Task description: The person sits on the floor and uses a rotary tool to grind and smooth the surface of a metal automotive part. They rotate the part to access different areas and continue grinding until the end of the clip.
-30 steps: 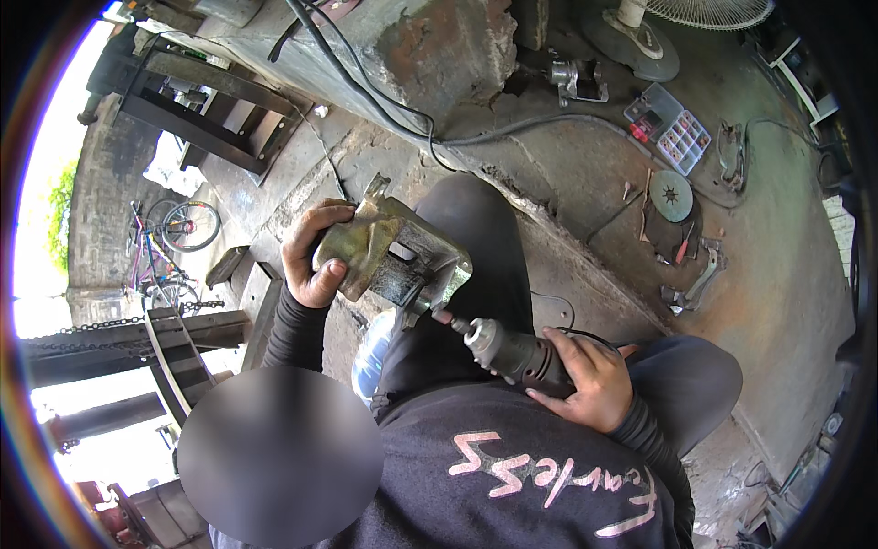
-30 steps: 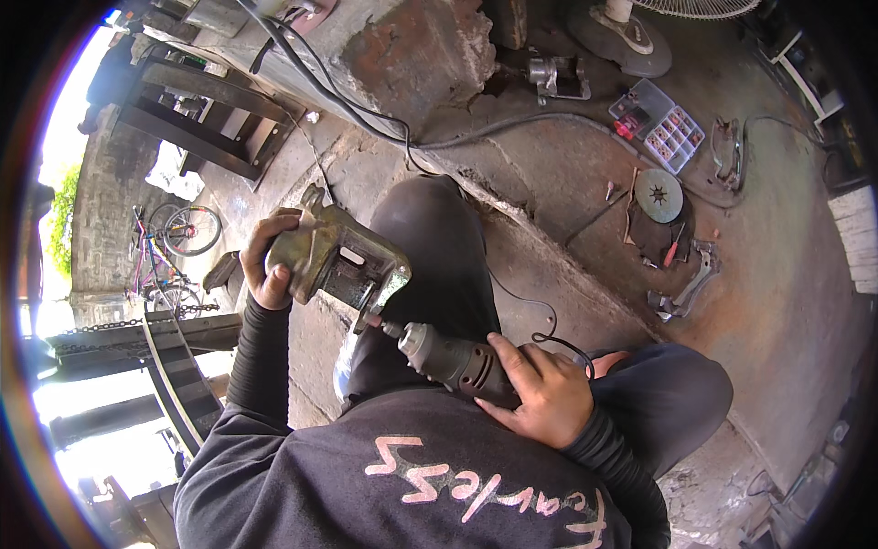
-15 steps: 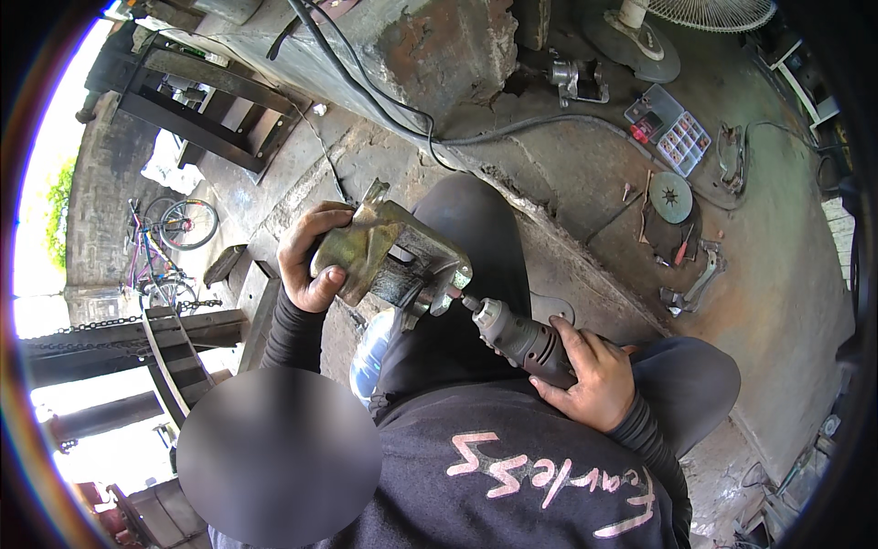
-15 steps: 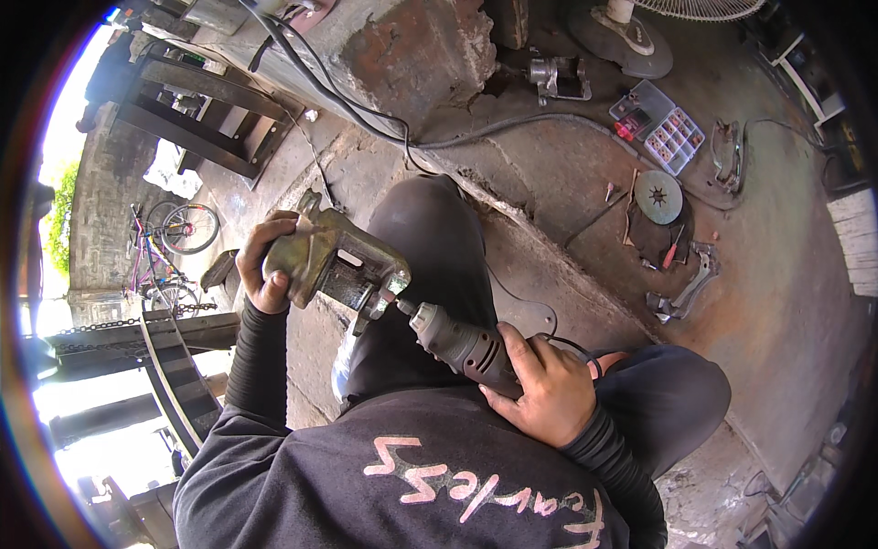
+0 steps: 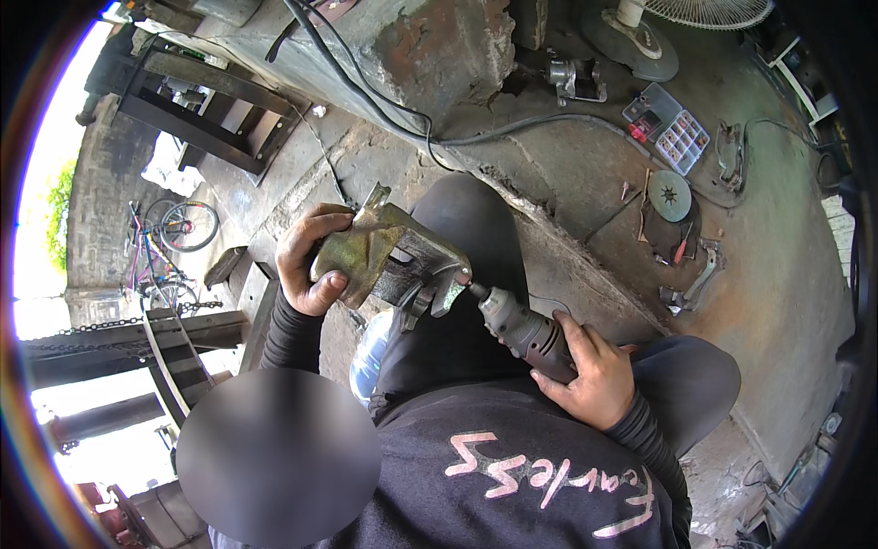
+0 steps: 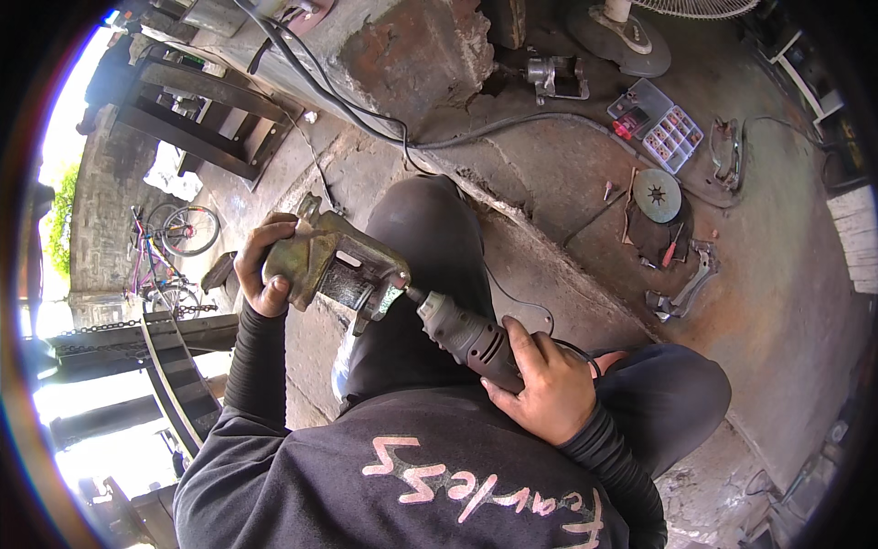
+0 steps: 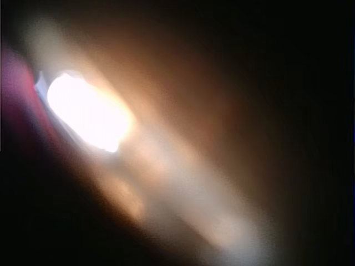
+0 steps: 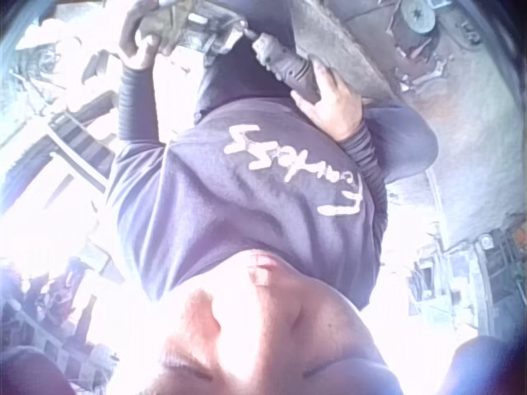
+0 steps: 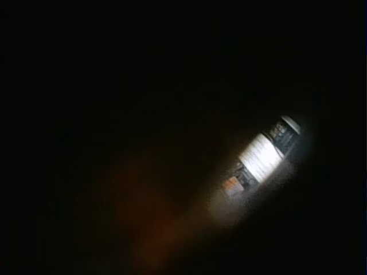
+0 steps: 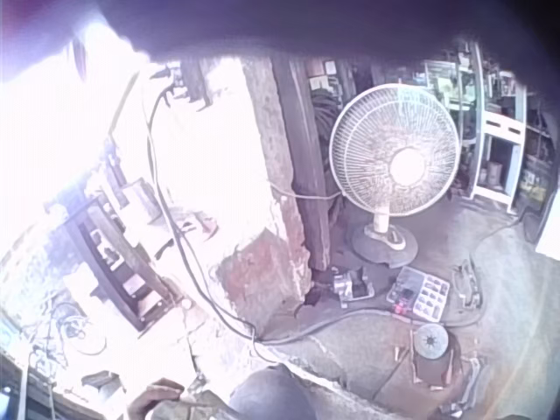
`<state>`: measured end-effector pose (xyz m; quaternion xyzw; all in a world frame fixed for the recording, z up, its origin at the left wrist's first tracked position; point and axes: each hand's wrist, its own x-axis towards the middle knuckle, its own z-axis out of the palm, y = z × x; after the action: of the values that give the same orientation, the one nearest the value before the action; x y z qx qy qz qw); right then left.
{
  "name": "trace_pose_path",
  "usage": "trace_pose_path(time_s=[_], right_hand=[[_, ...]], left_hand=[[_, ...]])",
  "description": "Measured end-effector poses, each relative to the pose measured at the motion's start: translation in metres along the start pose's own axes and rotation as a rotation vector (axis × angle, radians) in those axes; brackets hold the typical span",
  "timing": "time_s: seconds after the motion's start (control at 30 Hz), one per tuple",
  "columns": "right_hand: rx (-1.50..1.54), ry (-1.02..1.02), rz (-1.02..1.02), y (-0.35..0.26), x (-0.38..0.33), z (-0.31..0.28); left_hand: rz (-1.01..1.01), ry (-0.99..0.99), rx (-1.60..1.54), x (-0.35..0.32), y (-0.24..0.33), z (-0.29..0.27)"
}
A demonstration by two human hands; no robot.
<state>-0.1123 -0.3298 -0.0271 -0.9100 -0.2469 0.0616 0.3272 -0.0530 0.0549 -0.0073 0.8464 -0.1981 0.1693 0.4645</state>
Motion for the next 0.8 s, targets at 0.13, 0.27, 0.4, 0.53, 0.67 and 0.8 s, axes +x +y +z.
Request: trace_pose_path(time_s=[0.13, 0.27, 0.4, 0.53, 0.67, 0.8], right_hand=[[0.048, -0.026, -0.044, 0.0009, -0.002, 0.0022], [0.041, -0.001, -0.029, 0.0018, -0.0024, 0.0027], [0.022, 0.002, -0.042, 0.0022, -0.0023, 0.0021], [0.044, -0.005, -0.046, 0.0025, -0.0026, 0.0027], [0.052, -0.008, -0.042, 0.0033, -0.0021, 0.0039], [0.044, -0.005, -0.03, 0.0035, -0.0036, 0.0029]], left_hand=[[-0.019, 0.016, -0.016, -0.0002, -0.0017, 0.0009], [-0.033, 0.022, -0.046, -0.0016, -0.0025, 0.0017], [-0.034, 0.017, -0.057, -0.0014, -0.0028, 0.0016], [-0.04, 0.021, -0.072, -0.0011, -0.0029, 0.0023], [-0.056, 0.022, -0.082, -0.0013, -0.0043, 0.0022], [-0.061, 0.031, -0.083, -0.0013, -0.0077, 0.0022]])
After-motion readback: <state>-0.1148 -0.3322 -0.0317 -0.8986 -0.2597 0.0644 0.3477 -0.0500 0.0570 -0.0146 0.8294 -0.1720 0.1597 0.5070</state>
